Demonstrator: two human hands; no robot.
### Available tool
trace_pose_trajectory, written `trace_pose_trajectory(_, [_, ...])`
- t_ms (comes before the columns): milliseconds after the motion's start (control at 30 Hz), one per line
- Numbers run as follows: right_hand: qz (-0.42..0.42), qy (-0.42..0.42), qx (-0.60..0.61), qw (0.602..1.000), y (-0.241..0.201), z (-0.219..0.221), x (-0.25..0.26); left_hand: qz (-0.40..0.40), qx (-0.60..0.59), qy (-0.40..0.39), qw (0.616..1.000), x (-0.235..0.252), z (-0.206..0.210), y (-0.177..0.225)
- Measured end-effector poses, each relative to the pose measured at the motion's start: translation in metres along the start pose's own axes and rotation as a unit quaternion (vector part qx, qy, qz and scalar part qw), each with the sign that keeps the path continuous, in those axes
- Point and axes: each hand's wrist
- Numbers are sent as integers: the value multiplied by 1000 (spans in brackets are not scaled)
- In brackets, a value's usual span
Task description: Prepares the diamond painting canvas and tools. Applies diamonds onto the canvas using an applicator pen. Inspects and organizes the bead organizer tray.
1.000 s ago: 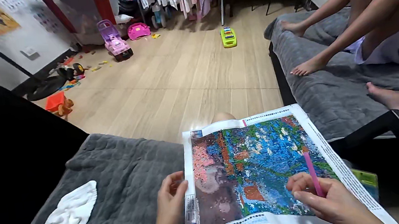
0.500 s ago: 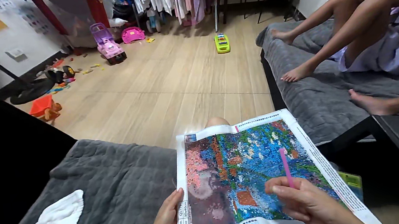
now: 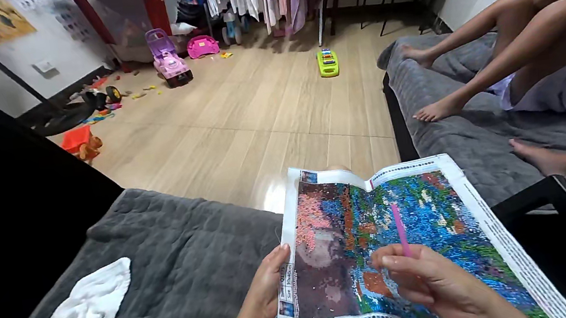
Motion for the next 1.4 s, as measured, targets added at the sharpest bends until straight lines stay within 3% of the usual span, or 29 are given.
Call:
trace_pose_trajectory(367, [24, -32, 54, 998, 4, 0, 7, 8, -45, -43, 998, -5, -8, -2])
trace_pose_trajectory(1033, [-10, 33, 22, 999, 3, -4, 5, 17, -94, -55, 994, -8, -23, -19])
trace_pose_trajectory(1133, [-11, 26, 10, 1000, 6, -4, 3, 23, -59, 6, 998, -10, -16, -18])
trace_pose_trajectory(1200, [-16, 25, -1, 1000, 8, -5, 3, 31, 24, 48, 998, -7, -9, -15])
trace_pose_trajectory(1300, [-22, 29, -15, 999, 9, -7, 0, 45, 162, 47, 985, 3, -3, -6])
trace_pose_trajectory(1400, [-26, 23, -9, 999, 8, -8, -3, 51, 197, 35, 978, 8, -3, 0])
Point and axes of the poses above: each hand's wrist, its own x-axis towards the middle knuckle, its own z-axis out of the palm, y = z × x, and after that the axes turned 12 degrees about x, right-handed
